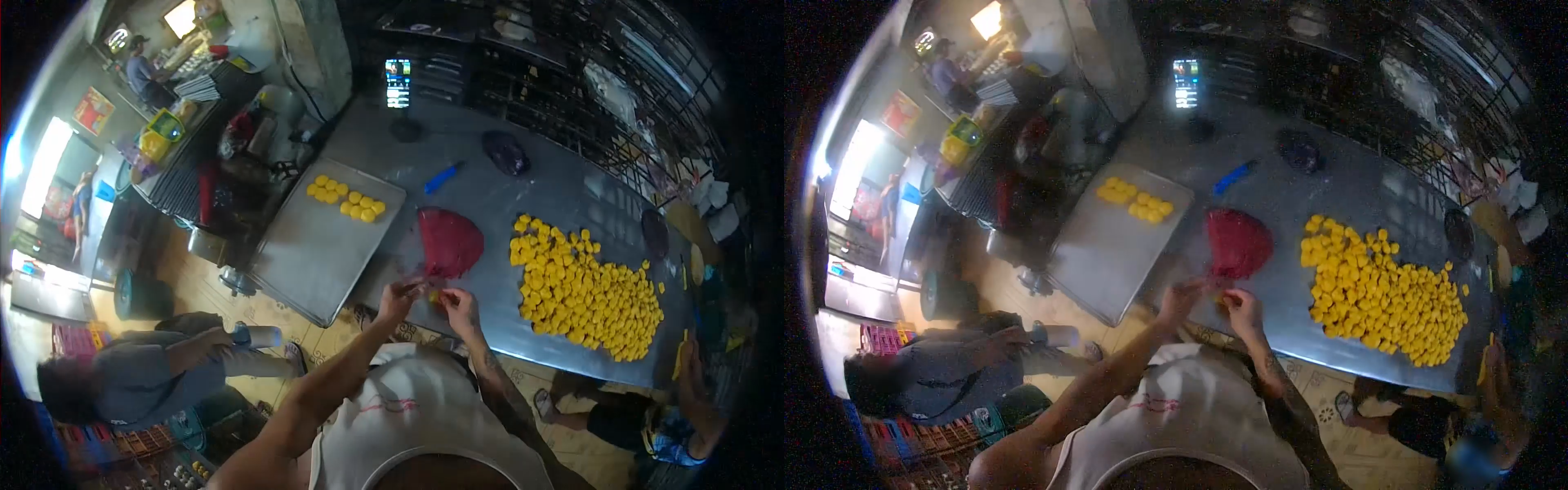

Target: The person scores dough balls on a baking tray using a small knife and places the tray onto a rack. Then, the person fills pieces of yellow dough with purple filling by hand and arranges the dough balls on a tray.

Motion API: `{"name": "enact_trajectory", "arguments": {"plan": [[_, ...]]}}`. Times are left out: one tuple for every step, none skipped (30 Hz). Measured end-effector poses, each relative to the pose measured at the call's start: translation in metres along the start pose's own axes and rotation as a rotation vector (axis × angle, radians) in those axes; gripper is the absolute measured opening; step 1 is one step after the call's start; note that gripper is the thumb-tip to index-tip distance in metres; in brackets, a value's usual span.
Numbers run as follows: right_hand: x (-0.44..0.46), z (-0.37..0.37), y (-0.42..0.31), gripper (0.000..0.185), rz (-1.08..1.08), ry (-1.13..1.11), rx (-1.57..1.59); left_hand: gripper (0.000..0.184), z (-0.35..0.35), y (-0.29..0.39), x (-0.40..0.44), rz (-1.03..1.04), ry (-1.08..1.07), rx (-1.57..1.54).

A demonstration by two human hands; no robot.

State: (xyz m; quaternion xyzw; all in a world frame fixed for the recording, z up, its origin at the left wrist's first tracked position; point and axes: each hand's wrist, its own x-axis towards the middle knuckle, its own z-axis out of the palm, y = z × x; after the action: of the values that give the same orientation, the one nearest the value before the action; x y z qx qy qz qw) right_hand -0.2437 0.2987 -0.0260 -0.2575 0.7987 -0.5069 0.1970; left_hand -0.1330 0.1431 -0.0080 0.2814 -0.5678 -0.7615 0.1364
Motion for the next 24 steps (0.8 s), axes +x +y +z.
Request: {"name": "enact_trajectory", "arguments": {"plan": [[0.001, 0.005, -0.021, 0.016, 0.043, -0.01, 0.081, 0.024, -0.014, -0.016, 0.006, -0.039, -0.087, -0.263], [0.005, 0.017, -0.027, 0.016, 0.058, -0.014, 0.069, 0.024, -0.028, -0.034, 0.007, -0.054, -0.087, -0.276], [0.01, 0.031, -0.031, 0.016, 0.103, -0.037, 0.107, 0.025, -0.037, -0.03, 0.006, -0.066, -0.068, -0.184], [0.014, 0.045, -0.031, 0.016, 0.148, -0.063, 0.146, 0.025, -0.046, -0.019, 0.004, -0.08, -0.045, -0.091], [0.021, 0.062, -0.032, 0.014, 0.088, -0.05, 0.064, 0.025, -0.058, -0.006, 0.002, -0.093, -0.037, -0.1], [0.028, 0.081, -0.03, 0.014, 0.101, -0.061, 0.061, 0.025, -0.07, 0.018, 0.0, -0.175, 0.0, -0.069], [0.036, 0.1, -0.025, 0.013, 0.056, -0.082, 0.052, 0.025, -0.085, 0.031, 0.001, -0.259, 0.035, -0.038], [0.043, 0.117, -0.019, 0.012, 0.007, -0.102, 0.042, 0.025, -0.102, 0.033, 0.004, -0.272, 0.039, -0.045], [0.052, 0.135, -0.006, 0.027, 0.035, -0.26, 0.209, 0.025, -0.12, 0.034, 0.008, -0.272, 0.077, -0.043], [0.057, 0.143, -0.037, 0.027, 0.043, -0.265, 0.203, 0.026, -0.139, 0.034, 0.015, -0.273, 0.113, -0.042], [0.058, 0.149, -0.068, 0.037, 0.135, -0.293, 0.297, 0.027, -0.165, 0.023, 0.028, -0.126, 0.137, 0.09], [0.058, 0.15, -0.099, 0.048, 0.23, -0.316, 0.391, 0.027, -0.197, 0.007, 0.045, -0.026, 0.172, 0.216], [0.059, 0.149, -0.112, 0.048, 0.242, -0.313, 0.385, 0.027, -0.229, 0.002, 0.061, 0.076, 0.204, 0.343], [0.059, 0.148, -0.122, 0.054, 0.277, -0.329, 0.375, 0.026, -0.26, 0.017, 0.071, 0.291, 0.225, 0.777], [0.059, 0.148, -0.127, 0.061, 0.312, -0.343, 0.366, 0.024, -0.278, 0.032, 0.086, 0.265, 0.361, 0.598], [0.056, 0.145, -0.127, 0.061, 0.325, -0.338, 0.364, 0.023, -0.295, 0.056, 0.097, 0.256, 0.416, 0.698], [0.05, 0.136, -0.123, 0.06, 0.403, -0.325, 0.416, 0.022, -0.312, 0.074, 0.108, 0.246, 0.468, 0.797], [0.044, 0.126, -0.118, 0.058, 0.477, -0.312, 0.465, 0.022, -0.328, 0.08, 0.123, 0.359, 0.435, 0.702], [0.035, 0.12, -0.105, 0.059, 0.518, -0.259, 0.465, 0.024, -0.338, 0.088, 0.132, 0.41, 0.378, 0.858], [0.026, 0.112, -0.093, 0.059, 0.527, -0.25, 0.457, 0.026, -0.349, 0.097, 0.14, 0.471, 0.328, 1.009], [0.017, 0.102, -0.082, 0.059, 0.571, -0.193, 0.439, 0.029, -0.348, 0.093, 0.14, 0.484, 0.289, 1.032], [0.008, 0.091, -0.076, 0.058, 0.614, -0.136, 0.42, 0.033, -0.346, 0.088, 0.137, 0.499, 0.25, 1.055], [-0.001, 0.08, -0.07, 0.058, 0.628, -0.083, 0.416, 0.033, -0.349, 0.07, 0.138, 0.501, 0.243, 1.047], [-0.005, 0.069, -0.066, 0.058, 0.625, -0.072, 0.414, 0.039, -0.358, 0.036, 0.142, 0.48, 0.236, 0.902]]}}
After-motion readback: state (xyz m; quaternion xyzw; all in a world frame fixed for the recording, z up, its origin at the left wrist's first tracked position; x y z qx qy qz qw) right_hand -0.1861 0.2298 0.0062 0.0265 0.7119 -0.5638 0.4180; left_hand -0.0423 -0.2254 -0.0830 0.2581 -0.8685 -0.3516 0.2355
